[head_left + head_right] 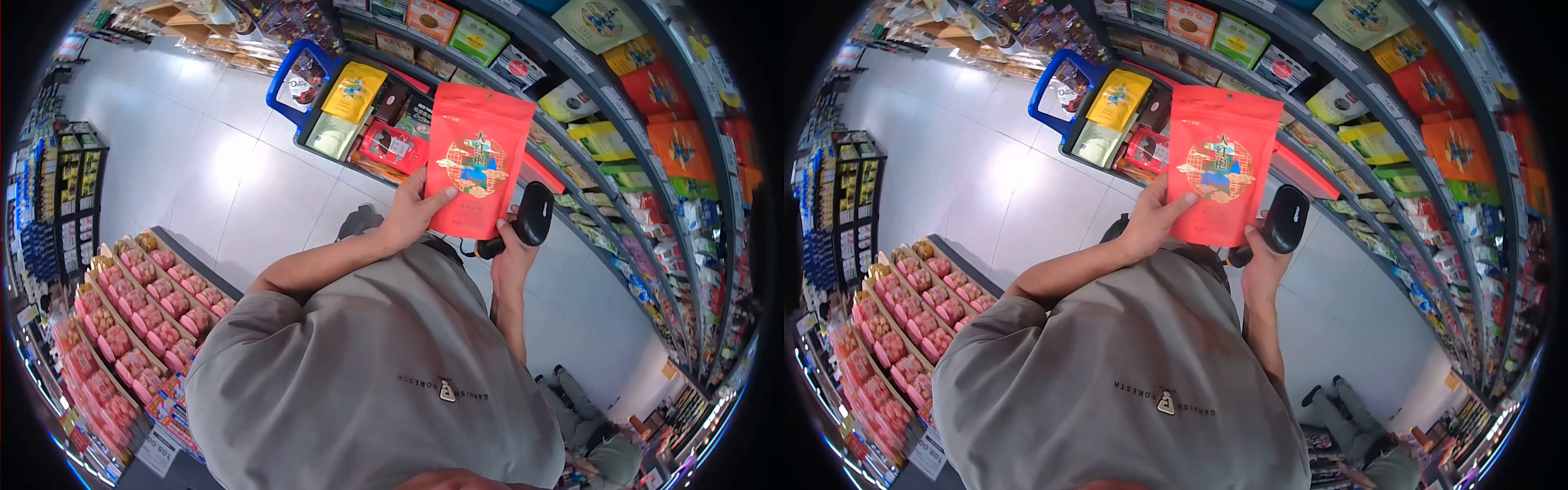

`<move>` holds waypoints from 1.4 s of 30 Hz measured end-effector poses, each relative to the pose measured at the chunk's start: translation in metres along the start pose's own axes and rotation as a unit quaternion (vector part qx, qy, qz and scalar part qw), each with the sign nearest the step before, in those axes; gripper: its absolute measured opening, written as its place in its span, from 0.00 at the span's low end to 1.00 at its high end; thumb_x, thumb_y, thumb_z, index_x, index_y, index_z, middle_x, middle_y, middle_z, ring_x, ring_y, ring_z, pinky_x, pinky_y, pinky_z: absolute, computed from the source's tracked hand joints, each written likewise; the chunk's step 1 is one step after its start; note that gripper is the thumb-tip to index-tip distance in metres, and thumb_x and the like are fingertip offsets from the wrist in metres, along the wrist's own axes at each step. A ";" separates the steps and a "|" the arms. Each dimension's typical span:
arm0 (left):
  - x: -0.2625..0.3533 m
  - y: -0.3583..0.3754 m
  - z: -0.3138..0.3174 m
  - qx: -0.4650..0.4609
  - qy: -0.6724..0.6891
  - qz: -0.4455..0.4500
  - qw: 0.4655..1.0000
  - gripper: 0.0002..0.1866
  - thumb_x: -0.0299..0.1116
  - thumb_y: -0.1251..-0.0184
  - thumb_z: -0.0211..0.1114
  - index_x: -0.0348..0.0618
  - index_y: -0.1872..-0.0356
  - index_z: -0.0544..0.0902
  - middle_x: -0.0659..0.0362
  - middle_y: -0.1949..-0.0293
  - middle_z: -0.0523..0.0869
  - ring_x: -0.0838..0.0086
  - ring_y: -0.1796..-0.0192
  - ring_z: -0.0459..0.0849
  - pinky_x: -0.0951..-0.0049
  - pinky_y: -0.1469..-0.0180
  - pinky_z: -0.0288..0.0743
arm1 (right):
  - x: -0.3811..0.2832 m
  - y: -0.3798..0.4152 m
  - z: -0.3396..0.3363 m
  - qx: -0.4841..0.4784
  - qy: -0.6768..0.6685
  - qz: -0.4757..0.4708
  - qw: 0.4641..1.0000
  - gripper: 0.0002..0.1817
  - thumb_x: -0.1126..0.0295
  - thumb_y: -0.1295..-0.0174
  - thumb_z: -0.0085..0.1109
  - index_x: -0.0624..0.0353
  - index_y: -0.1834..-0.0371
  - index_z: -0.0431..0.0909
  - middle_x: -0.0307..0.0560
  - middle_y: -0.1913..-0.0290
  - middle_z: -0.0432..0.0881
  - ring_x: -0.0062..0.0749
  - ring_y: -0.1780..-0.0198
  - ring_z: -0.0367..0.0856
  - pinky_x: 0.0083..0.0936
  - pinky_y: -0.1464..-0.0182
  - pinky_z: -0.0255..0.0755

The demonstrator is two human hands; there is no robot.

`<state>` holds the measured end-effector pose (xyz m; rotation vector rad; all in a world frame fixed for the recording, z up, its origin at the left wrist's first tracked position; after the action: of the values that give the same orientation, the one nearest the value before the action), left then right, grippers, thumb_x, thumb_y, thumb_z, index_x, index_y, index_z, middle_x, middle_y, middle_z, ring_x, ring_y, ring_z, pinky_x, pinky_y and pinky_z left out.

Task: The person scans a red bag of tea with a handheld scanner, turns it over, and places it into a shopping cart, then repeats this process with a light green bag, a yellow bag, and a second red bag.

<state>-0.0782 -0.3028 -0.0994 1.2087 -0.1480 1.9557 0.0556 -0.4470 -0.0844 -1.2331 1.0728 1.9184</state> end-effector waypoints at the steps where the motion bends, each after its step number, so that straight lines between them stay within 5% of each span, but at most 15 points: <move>1: 0.002 0.002 -0.006 -0.004 -0.012 0.000 1.000 0.20 0.28 0.32 0.63 0.31 0.44 0.69 0.54 0.51 0.82 0.78 0.50 0.81 0.74 0.48 0.79 | 0.004 0.005 0.005 0.002 -0.010 0.007 1.000 0.21 0.86 0.47 0.60 0.66 0.47 0.73 0.44 0.61 0.78 0.26 0.60 0.77 0.23 0.57 0.72; 11: 0.017 0.021 -0.044 -0.077 -0.068 -0.035 0.994 0.24 0.25 0.35 0.65 0.33 0.42 0.65 0.53 0.49 0.80 0.76 0.51 0.82 0.72 0.48 0.79 | 0.027 0.047 0.031 0.039 -0.027 -0.019 0.999 0.20 0.86 0.47 0.59 0.65 0.49 0.73 0.42 0.65 0.79 0.24 0.64 0.79 0.21 0.66 0.72; 13: 0.023 0.025 -0.048 -0.071 -0.053 -0.009 0.996 0.31 0.23 0.37 0.66 0.34 0.37 0.60 0.51 0.44 0.76 0.74 0.48 0.81 0.72 0.48 0.79 | 0.023 0.055 0.036 0.044 -0.026 -0.028 0.998 0.20 0.86 0.47 0.59 0.65 0.49 0.73 0.42 0.65 0.79 0.24 0.64 0.79 0.21 0.66 0.72; 15: 0.029 0.028 -0.048 -0.079 -0.039 -0.001 0.996 0.35 0.20 0.39 0.65 0.34 0.34 0.56 0.50 0.42 0.74 0.71 0.42 0.77 0.69 0.43 0.76 | 0.021 0.063 0.041 0.040 -0.016 -0.027 0.999 0.20 0.87 0.48 0.59 0.67 0.49 0.73 0.43 0.65 0.77 0.24 0.62 0.77 0.24 0.55 0.71; 20: 0.038 0.032 -0.056 -0.109 -0.042 0.018 0.993 0.41 0.17 0.40 0.65 0.37 0.29 0.51 0.50 0.38 0.70 0.69 0.35 0.71 0.66 0.37 0.72 | 0.007 0.082 0.053 0.072 0.077 -0.119 0.987 0.18 0.83 0.47 0.64 0.66 0.51 0.74 0.39 0.66 0.80 0.22 0.67 0.78 0.20 0.65 0.72; 26: 0.015 0.038 -0.068 -0.068 -0.025 -0.134 0.988 0.32 0.35 0.28 0.58 0.43 0.27 0.56 0.58 0.36 0.70 0.72 0.34 0.69 0.64 0.38 0.70 | 0.011 0.116 0.078 0.093 0.232 -0.243 0.937 0.13 0.80 0.46 0.68 0.65 0.59 0.76 0.40 0.66 0.80 0.22 0.64 0.79 0.23 0.62 0.73; 28: 0.009 0.042 -0.062 -0.089 0.051 -0.177 0.979 0.29 0.43 0.24 0.51 0.45 0.27 0.57 0.59 0.32 0.67 0.70 0.32 0.68 0.63 0.36 0.68 | -0.012 0.133 0.119 -0.032 0.238 -0.324 0.915 0.14 0.77 0.51 0.73 0.65 0.63 0.78 0.42 0.66 0.82 0.25 0.64 0.81 0.25 0.61 0.75; 30: 0.004 0.045 -0.056 -0.133 0.135 -0.204 0.960 0.29 0.46 0.24 0.48 0.43 0.28 0.59 0.57 0.34 0.69 0.69 0.34 0.70 0.63 0.36 0.69 | 0.000 0.131 0.133 -0.110 0.280 -0.278 0.912 0.24 0.74 0.58 0.74 0.63 0.55 0.77 0.50 0.60 0.82 0.39 0.62 0.83 0.29 0.59 0.74; 31: 0.001 0.045 -0.050 -0.174 0.217 -0.227 0.933 0.30 0.50 0.23 0.45 0.40 0.29 0.60 0.54 0.36 0.72 0.67 0.35 0.72 0.63 0.36 0.69 | -0.007 0.136 0.144 -0.153 0.306 -0.326 0.881 0.24 0.73 0.57 0.72 0.63 0.54 0.76 0.51 0.61 0.82 0.45 0.62 0.82 0.33 0.59 0.74; 35: -0.014 0.034 -0.054 -0.237 0.281 -0.179 0.913 0.32 0.53 0.24 0.42 0.38 0.31 0.62 0.49 0.33 0.69 0.58 0.30 0.66 0.60 0.33 0.66 | -0.015 0.143 0.171 -0.210 0.365 -0.360 0.833 0.21 0.74 0.56 0.69 0.63 0.55 0.76 0.52 0.63 0.80 0.50 0.63 0.80 0.39 0.62 0.73; 42: 0.026 0.041 -0.041 -0.268 0.361 -0.179 0.875 0.39 0.61 0.28 0.40 0.39 0.28 0.57 0.44 0.30 0.64 0.52 0.28 0.61 0.53 0.31 0.62 | -0.017 0.140 0.166 -0.237 0.331 -0.296 0.864 0.23 0.73 0.55 0.70 0.63 0.53 0.76 0.53 0.61 0.81 0.50 0.60 0.81 0.38 0.59 0.74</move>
<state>-0.1405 -0.2957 -0.0884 0.0929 -0.0594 1.7385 -0.1232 -0.3713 0.0132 -2.2935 0.3876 1.3101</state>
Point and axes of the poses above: each hand's wrist, its own y-axis away from the middle knuckle, its own z-axis out of the palm, x = y × z, the point moved 7 cm from there along -y, towards the middle knuckle
